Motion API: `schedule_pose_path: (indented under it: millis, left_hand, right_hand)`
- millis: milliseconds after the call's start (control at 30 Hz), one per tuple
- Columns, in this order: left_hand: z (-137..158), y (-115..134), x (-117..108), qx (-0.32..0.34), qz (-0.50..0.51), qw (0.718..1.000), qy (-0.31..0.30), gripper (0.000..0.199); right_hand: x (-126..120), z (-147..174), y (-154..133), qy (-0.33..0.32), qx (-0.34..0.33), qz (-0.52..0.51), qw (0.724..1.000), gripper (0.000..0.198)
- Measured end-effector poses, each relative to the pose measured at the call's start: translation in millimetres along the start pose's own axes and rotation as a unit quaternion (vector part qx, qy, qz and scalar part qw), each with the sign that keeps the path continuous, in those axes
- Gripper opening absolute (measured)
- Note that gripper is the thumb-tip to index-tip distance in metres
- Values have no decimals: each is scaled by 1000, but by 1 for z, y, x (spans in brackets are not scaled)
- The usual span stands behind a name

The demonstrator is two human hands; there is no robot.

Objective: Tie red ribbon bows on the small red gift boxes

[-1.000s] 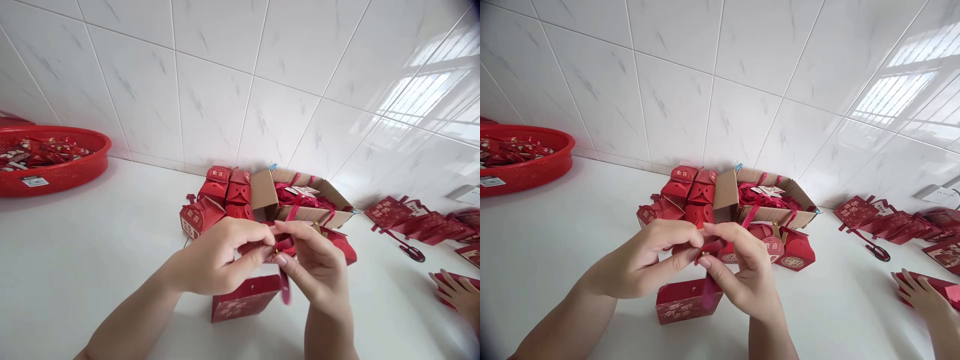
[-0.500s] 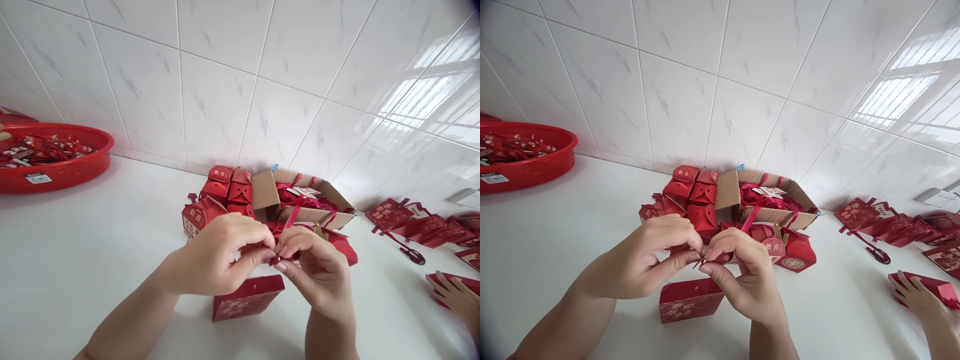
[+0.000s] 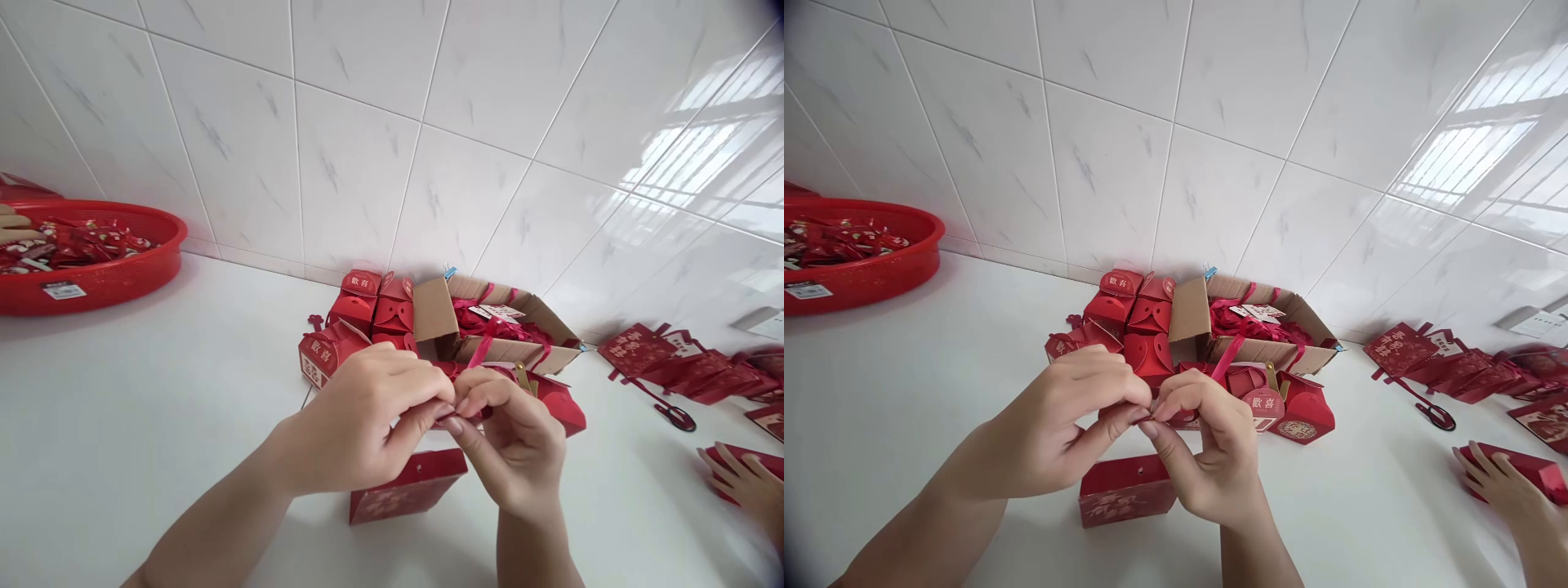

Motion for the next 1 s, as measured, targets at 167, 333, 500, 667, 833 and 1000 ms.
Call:
schedule_pose_path:
  millis: [167,333,500,667,833,1000]
  left_hand:
    - [0,-1,2,-54,40,997,-28,18]
    - [0,-1,-2,-145,179,965,-125,19]
    - [5,-9,-6,-208,96,960,-163,23]
    - [15,-13,21,-137,-43,927,-346,35]
    - [17,-11,51,-79,-120,880,-454,19]
    - [6,-26,25,-136,-76,937,-311,18]
  right_hand:
    - [-3,-3,1,-7,-2,9,1000,28]
    - [-11,-5,-3,-32,-38,42,998,36]
    - [-22,-7,-6,-16,-78,89,993,35]
    - [-33,-6,-8,41,-102,100,989,35]
    - [-39,-5,-9,66,-110,116,985,37]
    - [-43,-5,-9,48,-43,129,990,27]
Point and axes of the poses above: each hand's wrist, its own z-axis away from the middle knuckle, its own x-axis out of the palm, y = z × x, the point moved 2 cm from there along -z, towards the middle knuckle, and after that the axes turned 14 degrees about -z, right-handed, at the moved point
